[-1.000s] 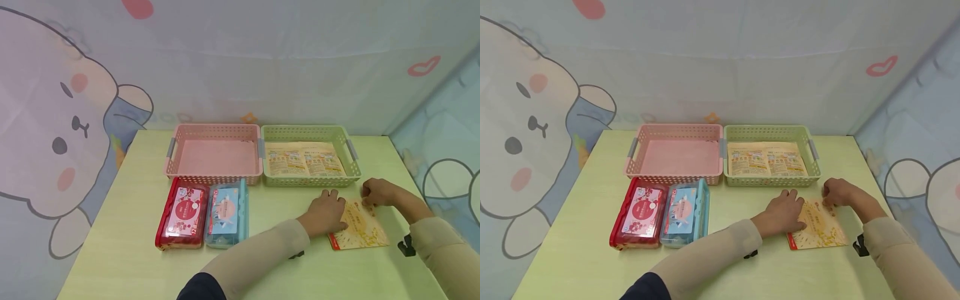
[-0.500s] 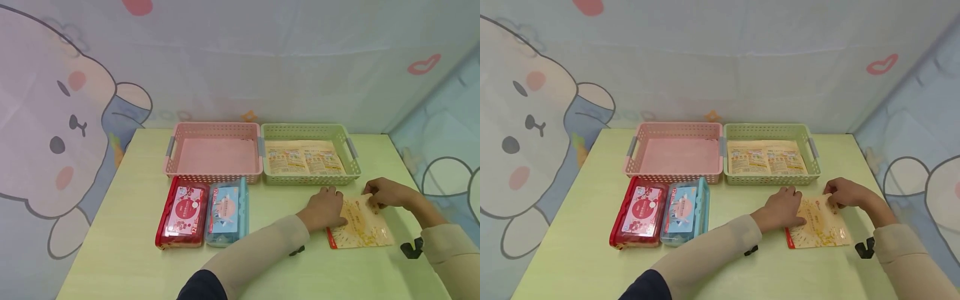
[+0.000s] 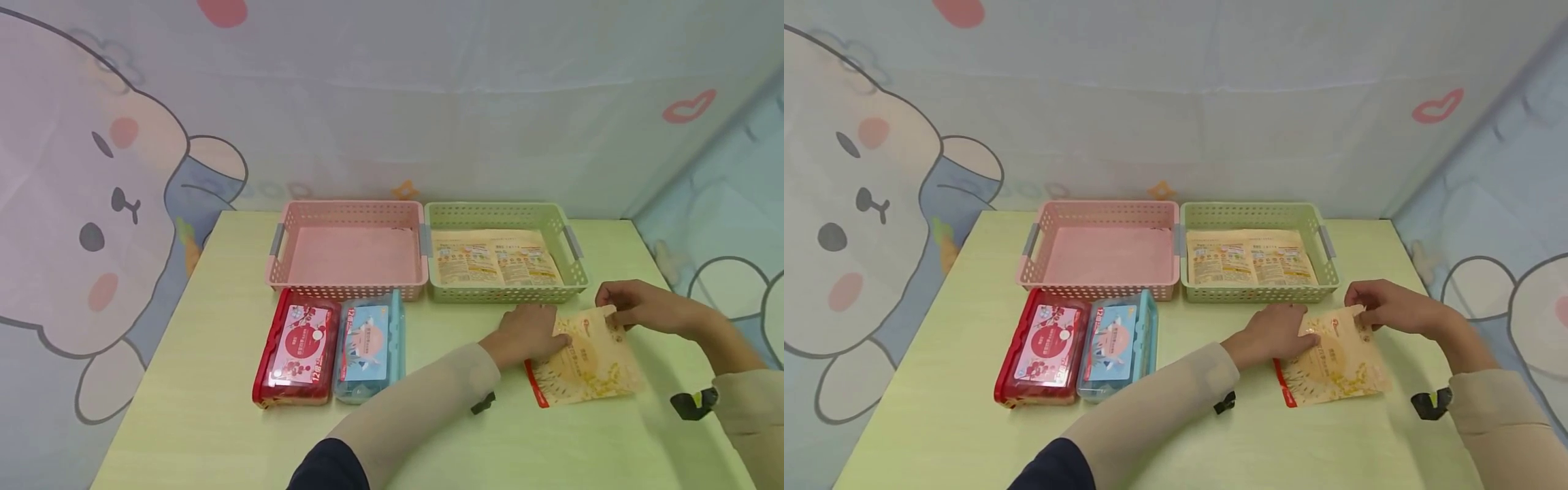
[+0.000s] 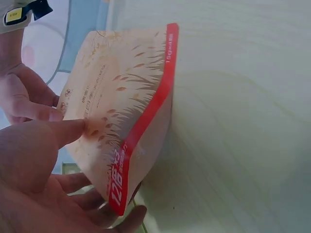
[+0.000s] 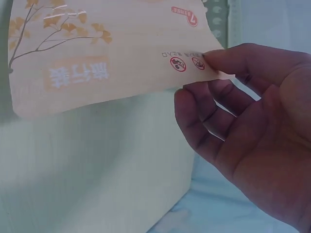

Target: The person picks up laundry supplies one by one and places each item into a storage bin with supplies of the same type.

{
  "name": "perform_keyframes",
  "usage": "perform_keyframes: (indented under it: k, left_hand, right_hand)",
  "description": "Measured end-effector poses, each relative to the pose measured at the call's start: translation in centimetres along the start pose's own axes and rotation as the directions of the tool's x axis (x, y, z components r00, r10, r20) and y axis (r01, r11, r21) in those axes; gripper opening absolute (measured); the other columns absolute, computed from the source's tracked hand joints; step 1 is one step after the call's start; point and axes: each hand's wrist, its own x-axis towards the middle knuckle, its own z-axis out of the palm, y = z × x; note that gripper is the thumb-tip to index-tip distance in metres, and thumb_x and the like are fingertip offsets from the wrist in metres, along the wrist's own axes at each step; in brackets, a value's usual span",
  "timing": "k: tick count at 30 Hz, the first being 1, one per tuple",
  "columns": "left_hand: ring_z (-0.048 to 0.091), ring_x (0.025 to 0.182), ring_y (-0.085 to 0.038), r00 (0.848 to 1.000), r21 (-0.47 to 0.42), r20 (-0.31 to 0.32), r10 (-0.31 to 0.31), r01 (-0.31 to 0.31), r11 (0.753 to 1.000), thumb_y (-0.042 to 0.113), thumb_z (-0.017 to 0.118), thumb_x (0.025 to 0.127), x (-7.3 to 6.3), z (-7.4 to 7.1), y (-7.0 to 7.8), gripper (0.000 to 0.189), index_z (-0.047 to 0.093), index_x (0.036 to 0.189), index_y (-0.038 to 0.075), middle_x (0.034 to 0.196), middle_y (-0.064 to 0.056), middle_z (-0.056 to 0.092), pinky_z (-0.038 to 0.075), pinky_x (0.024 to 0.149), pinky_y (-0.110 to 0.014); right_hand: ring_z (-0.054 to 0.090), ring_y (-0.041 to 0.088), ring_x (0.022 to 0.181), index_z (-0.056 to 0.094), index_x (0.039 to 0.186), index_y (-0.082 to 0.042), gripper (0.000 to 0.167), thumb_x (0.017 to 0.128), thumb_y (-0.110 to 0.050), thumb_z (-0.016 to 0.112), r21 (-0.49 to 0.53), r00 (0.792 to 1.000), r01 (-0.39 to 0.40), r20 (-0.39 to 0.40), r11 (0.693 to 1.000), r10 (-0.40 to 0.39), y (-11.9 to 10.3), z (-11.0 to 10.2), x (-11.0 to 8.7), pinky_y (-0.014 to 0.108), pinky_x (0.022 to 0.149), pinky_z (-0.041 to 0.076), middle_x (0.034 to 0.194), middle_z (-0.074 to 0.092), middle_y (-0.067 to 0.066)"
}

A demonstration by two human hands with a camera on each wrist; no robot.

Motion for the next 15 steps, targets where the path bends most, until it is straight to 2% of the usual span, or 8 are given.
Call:
perform_keyframes:
  k: [4, 7, 11, 13, 15]
  left_hand:
    - [0.061, 0.084, -0.002, 1.0, -0.109, -0.007, -0.005, 0.004, 0.994, 0.055, 0.055, 0.107, 0.2, -0.5, 0.1, 0.041, 0.067, 0.136, 0.028, 0.117, 0.015, 0.07, 0.047, 0.062, -0.023]
    - [0.062, 0.08, -0.003, 1.0, -0.203, 0.002, 0.001, -0.001, 0.979, 0.054, 0.049, 0.11, 0.2, -0.9, 0.2, 0.044, 0.06, 0.147, 0.033, 0.116, 0.015, 0.073, 0.046, 0.062, -0.023]
    - [0.063, 0.081, -0.003, 0.998, -0.309, -0.049, 0.05, -0.062, 0.949, 0.05, 0.045, 0.113, 0.2, -1.5, 0.2, 0.046, 0.055, 0.153, 0.031, 0.114, 0.013, 0.073, 0.048, 0.067, -0.021]
    - [0.062, 0.083, 0.0, 0.993, -0.35, -0.094, 0.069, -0.098, 0.932, 0.048, 0.046, 0.113, 0.1, -1.8, 0.2, 0.046, 0.055, 0.153, 0.028, 0.115, 0.016, 0.07, 0.047, 0.072, -0.019]
    - [0.06, 0.073, -0.003, 0.99, -0.381, -0.117, 0.085, -0.124, 0.916, 0.046, 0.046, 0.113, 0.0, -2.0, 0.2, 0.046, 0.054, 0.154, 0.025, 0.101, 0.013, 0.069, 0.047, 0.07, -0.019]
  right_hand:
    - [0.065, 0.026, 0.082, 0.056, 0.113, 0.003, 0.008, 0.107, -0.001, 0.058, -0.018, 0.999, 0.037, -0.017, 0.999, -0.037, -0.8, -0.1, 0.0, 0.041, 0.071, 0.057, 0.097, 0.064, 0.017]
    - [0.061, 0.025, 0.08, 0.057, 0.113, 0.002, 0.007, 0.106, 0.001, 0.058, -0.046, 0.995, 0.088, -0.045, 0.995, -0.09, -1.5, 0.0, 0.1, 0.039, 0.068, 0.055, 0.095, 0.061, 0.016]
    - [0.06, 0.024, 0.08, 0.061, 0.116, -0.002, 0.011, 0.106, 0.003, 0.059, -0.119, 0.982, 0.153, -0.091, 0.981, -0.165, -2.8, 0.3, 0.4, 0.036, 0.065, 0.052, 0.097, 0.062, 0.015]
    - [0.06, 0.023, 0.08, 0.063, 0.116, -0.004, 0.014, 0.105, 0.003, 0.059, -0.165, 0.976, 0.166, -0.113, 0.972, -0.186, -3.5, 0.4, 0.6, 0.035, 0.065, 0.051, 0.1, 0.065, 0.013]
    - [0.062, 0.022, 0.08, 0.064, 0.116, -0.006, 0.015, 0.105, 0.004, 0.06, -0.208, 0.972, 0.163, -0.133, 0.965, -0.193, -4.2, 0.5, 0.7, 0.034, 0.065, 0.051, 0.102, 0.068, 0.011]
